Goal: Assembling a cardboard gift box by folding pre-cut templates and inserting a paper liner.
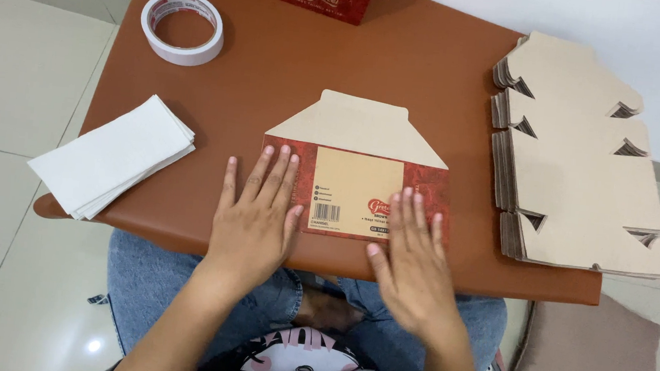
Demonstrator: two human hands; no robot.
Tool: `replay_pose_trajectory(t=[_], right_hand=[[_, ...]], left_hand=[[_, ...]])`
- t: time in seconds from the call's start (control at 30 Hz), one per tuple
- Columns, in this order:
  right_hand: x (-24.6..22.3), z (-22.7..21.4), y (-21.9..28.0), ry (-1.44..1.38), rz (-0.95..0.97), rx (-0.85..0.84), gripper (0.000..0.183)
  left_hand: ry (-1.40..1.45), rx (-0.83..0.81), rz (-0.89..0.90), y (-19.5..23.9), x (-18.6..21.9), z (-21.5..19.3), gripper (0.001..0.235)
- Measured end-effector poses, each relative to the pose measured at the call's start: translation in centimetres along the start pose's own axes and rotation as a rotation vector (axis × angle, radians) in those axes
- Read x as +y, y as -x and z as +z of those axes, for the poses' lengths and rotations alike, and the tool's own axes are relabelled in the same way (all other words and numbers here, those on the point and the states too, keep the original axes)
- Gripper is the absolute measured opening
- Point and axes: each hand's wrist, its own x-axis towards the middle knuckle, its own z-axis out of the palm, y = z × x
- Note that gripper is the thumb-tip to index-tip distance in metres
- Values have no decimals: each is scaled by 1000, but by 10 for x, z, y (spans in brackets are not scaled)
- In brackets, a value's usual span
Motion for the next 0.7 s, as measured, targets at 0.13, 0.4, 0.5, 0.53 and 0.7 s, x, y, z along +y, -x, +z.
replay_pose_trajectory(t=[0.13,0.4,0.5,0.53,0.7], right_hand=[[-56,1,-11,-50,-149,45,71],[-31,-16,-57,-34,-210,-91,65],[2,-30,-62,18,-32,-104,63],[10,-33,-63,20,-34,-102,63],[52,-35,-66,26,200,-17,65]], left_hand=[[21,273,60,0,4,-3,61],[-85,-36,32,-6,-3,-10,64],[-77,-118,-2,-24,-14,-20,62],[-77,-115,-4,-32,-19,-18,62],[-46,-77,-91,-77,-35,-12,62]])
